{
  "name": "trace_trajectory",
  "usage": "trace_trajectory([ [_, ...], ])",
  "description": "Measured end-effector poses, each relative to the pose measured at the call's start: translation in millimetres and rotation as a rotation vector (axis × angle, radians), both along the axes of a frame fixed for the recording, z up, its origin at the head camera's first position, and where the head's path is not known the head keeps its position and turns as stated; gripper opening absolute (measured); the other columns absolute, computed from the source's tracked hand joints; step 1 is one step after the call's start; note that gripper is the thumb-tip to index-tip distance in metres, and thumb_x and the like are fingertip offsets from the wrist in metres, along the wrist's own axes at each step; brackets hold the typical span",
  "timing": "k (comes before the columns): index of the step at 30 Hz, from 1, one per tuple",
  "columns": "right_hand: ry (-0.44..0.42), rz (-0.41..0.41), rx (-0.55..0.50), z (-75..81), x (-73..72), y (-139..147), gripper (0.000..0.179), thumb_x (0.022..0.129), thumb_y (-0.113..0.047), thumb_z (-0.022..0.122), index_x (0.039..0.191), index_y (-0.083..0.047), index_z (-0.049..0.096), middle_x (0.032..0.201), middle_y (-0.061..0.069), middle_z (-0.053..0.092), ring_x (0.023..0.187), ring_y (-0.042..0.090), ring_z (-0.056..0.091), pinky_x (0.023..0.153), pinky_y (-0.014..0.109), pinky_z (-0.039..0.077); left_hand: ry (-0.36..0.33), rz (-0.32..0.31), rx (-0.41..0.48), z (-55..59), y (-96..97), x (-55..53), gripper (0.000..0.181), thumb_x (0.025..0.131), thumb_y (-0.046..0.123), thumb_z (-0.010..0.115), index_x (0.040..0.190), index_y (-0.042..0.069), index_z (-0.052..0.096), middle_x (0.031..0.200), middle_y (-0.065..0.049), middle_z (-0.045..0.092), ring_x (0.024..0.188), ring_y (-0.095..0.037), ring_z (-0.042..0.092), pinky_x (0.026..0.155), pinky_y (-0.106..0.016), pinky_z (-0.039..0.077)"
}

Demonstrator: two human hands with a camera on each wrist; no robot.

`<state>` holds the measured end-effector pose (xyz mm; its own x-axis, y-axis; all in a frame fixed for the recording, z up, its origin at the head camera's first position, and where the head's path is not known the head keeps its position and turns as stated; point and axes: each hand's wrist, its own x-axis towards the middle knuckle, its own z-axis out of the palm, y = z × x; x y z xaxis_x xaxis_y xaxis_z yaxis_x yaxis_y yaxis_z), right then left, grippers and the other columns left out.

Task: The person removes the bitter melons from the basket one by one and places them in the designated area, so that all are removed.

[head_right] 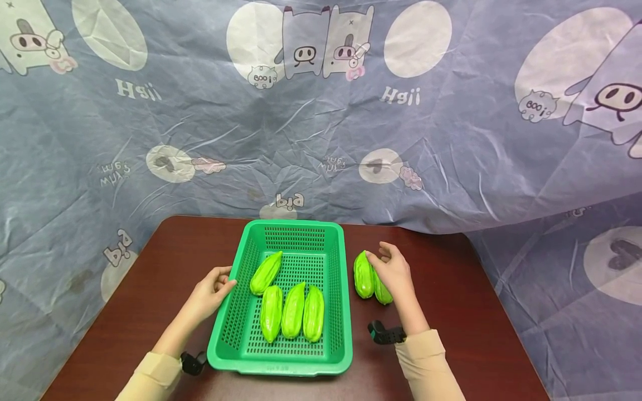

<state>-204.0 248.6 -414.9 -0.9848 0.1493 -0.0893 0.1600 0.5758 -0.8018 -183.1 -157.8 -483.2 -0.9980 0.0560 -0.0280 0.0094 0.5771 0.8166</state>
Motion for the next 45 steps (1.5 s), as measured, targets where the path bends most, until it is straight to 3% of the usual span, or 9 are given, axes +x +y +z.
trace_trajectory([
  [22, 0.037, 0.116, -0.040, 20.0, 0.5, -62.9, 0.060, 0.091, -0.039, 0.059, 0.140, -0.010, 0.040, 0.137, 0.016, 0.046, 0.124, 0.033, 0.046, 0.096, 0.048, 0.042, 0.007, 0.001, -0.008, -0.2, 0.2, -0.4, 0.044, 0.095, 0.022, 0.057, 0.133, 0.004, 0.045, 0.099, -0.007, 0.055, 0.081, -0.015, 0.053, 0.069, -0.029, 0.045],
  [31, -0.026, 0.164, -0.105, 11.2, -0.5, -87.9, 0.062, 0.089, -0.043, 0.061, 0.140, -0.013, 0.041, 0.136, 0.012, 0.049, 0.123, 0.030, 0.049, 0.094, 0.047, 0.043, 0.004, 0.001, -0.009, -1.0, -0.2, -0.5, 0.044, 0.095, 0.022, 0.057, 0.133, 0.004, 0.045, 0.100, -0.006, 0.055, 0.082, -0.015, 0.052, 0.070, -0.029, 0.045],
  [45, -0.095, 0.191, -0.108, -2.8, 4.3, -111.1, 0.060, 0.088, -0.044, 0.062, 0.137, -0.014, 0.045, 0.132, 0.011, 0.053, 0.122, 0.031, 0.048, 0.093, 0.050, 0.043, 0.002, -0.003, -0.004, 1.2, -0.1, 0.1, 0.044, 0.095, 0.022, 0.057, 0.134, 0.003, 0.044, 0.100, -0.007, 0.055, 0.081, -0.016, 0.052, 0.069, -0.030, 0.044],
])
